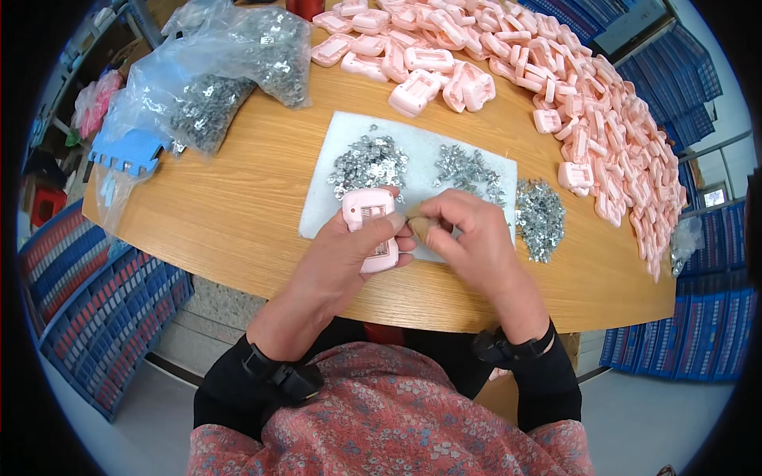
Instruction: The person inserts small metal components into pink plastic casings using a small metal tool. They pick up a casing, insert a metal piece, and then place the finished unit on the table, repeating this process continuously.
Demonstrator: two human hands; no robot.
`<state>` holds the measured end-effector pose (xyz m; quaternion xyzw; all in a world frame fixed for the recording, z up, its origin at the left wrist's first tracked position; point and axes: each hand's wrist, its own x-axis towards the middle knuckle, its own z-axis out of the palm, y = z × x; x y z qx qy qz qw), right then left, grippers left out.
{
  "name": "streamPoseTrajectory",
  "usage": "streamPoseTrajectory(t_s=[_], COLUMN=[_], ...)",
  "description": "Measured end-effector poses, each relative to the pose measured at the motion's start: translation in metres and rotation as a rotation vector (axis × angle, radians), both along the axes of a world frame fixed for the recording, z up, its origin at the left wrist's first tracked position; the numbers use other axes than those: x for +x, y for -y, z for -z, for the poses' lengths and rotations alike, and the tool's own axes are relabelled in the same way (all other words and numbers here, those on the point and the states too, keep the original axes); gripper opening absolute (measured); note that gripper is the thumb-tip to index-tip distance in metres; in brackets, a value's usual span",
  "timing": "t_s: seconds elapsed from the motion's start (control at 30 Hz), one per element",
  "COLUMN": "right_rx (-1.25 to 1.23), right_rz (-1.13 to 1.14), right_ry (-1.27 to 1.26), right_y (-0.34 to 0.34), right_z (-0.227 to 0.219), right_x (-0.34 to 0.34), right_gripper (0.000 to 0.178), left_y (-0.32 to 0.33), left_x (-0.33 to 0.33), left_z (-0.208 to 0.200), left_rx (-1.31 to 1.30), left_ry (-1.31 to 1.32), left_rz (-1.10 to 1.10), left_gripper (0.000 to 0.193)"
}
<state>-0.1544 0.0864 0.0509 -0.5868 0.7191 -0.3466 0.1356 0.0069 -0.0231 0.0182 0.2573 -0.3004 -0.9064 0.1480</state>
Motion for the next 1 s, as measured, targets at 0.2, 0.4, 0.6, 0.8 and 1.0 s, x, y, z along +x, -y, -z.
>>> streamPoseTrajectory(t_s=[0.2,0.4,0.6,0.8,1.0], right_rx=[-0.051,0.137,0.231,0.237,0.286], right_rz=[0.003,0.097,0.083,0.069,0.081], right_ry=[0.212,0.414,0.493,0.506,0.598], right_y=[-0.013,-0.019,-0.028,-0.033,-0.036], right_z=[0.001,-0.009,-0.006,-0.008,-0.01], right_x=[0.007,0.009,0.004,0.007,0.007], right_gripper=[0.02,0.013,0.011,0.013,0.011], left_y=[-0.004,-0.01,-0.016,-0.02,-0.023], left_x=[-0.001,0.0,0.003,0.002,0.0], left_z=[0.0,-0.007,-0.01,-0.004,0.003], left_rx=[-0.041,-0.254,-0.257,-0.346,-0.418], left_ry=[-0.03,0.045,0.028,0.068,0.065], left_rz=[-0.005,0.02,0.108,0.128,0.142], left_gripper=[0.051,0.046,0.043,0.043,0.042])
